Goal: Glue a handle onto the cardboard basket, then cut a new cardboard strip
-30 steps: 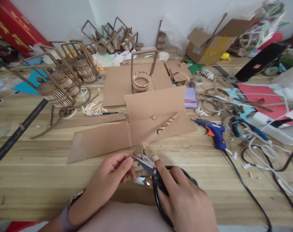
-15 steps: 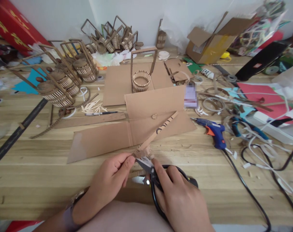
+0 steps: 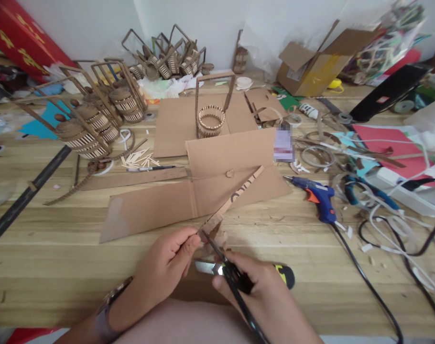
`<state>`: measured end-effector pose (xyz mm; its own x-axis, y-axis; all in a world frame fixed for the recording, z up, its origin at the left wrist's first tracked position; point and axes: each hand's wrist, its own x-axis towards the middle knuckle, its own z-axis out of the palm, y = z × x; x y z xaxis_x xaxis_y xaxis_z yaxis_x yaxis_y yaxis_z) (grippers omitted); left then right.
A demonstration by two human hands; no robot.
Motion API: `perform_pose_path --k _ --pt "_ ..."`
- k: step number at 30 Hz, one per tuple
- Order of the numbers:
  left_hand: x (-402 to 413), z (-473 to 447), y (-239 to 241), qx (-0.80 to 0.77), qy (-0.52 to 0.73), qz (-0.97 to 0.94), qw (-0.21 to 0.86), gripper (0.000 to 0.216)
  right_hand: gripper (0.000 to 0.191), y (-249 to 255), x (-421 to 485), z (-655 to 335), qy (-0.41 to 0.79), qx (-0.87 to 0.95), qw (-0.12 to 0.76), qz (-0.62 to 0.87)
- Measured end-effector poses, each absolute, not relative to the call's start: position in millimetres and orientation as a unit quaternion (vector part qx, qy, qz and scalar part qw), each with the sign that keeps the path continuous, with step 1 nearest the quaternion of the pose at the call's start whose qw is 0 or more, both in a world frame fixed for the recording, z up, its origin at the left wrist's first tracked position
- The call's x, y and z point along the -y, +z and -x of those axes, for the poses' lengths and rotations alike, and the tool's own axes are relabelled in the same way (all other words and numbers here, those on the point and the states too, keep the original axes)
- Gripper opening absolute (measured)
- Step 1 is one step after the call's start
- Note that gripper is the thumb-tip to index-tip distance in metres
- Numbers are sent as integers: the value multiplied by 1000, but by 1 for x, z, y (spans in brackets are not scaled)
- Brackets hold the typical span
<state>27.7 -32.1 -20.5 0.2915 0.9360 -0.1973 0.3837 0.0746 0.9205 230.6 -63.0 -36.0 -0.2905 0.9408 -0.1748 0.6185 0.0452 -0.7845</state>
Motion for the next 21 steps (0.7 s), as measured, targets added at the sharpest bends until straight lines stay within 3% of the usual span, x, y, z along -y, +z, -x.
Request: perform_pose_path --k 3,6,10,14,18,21 --pt "33 -27 -21 -525 278 -623 509 41 41 -38 60 -239 461 673 180 550" --pt "32 -28 -20 -544 284 -600 514 38 41 -37 54 -256 450 699 154 534" --pt "30 -29 -21 -562 297 -547 544 26 44 -42 43 -293 251 753 173 584" --pt "29 -30 -21 -571 299 -522 559 26 47 -64 33 -333 37 796 123 592" --pt "28 -30 -22 -566 313 -522 556 27 40 -68 28 -333 -46 824 109 555" --pt "27 -30 -24 -564 314 -533 547 27 38 -47 28 -297 -79 810 190 550"
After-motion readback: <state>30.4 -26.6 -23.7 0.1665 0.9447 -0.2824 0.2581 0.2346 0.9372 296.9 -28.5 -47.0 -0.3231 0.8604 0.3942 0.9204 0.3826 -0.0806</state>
